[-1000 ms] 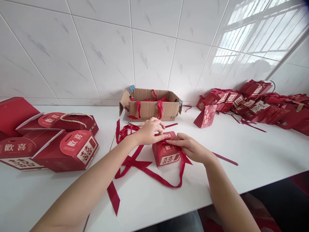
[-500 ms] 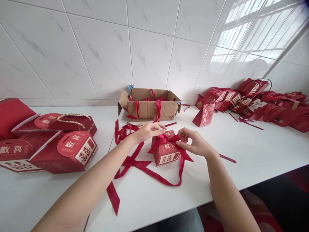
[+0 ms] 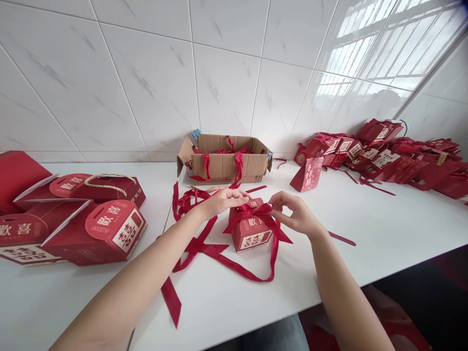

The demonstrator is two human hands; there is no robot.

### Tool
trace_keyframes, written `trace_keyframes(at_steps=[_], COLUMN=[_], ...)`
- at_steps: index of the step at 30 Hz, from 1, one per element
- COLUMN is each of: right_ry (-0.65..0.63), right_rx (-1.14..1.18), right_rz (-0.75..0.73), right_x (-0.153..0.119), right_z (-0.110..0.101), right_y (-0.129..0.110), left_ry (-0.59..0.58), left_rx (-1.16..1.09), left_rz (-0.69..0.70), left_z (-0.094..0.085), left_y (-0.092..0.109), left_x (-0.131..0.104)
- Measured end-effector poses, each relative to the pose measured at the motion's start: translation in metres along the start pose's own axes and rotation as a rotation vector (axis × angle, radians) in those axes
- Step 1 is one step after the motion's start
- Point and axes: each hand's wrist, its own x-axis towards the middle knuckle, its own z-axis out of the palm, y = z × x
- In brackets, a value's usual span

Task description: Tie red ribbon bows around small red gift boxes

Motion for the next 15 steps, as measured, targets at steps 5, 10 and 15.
trace_keyframes(at_steps=[5, 10, 15], right_ry=[-0.010, 0.024, 0.089], right_rx=[0.005, 0.021, -0.044], right_rz=[-0.013, -0.036, -0.090], right_x=[0.000, 0.002, 0.005], right_z=[0.000, 0.007, 0.016], right_y=[0.001, -0.001, -0.004], left_ry=[-0.012, -0.020, -0.033], left_rx=[-0.046, -0.073, -0.090], left_rz=[0.005, -0.007, 0.009], left_z=[0.001, 0.002, 0.002], left_y=[0.001, 0.003, 0.007], left_x=[0.000, 0.000, -0.001])
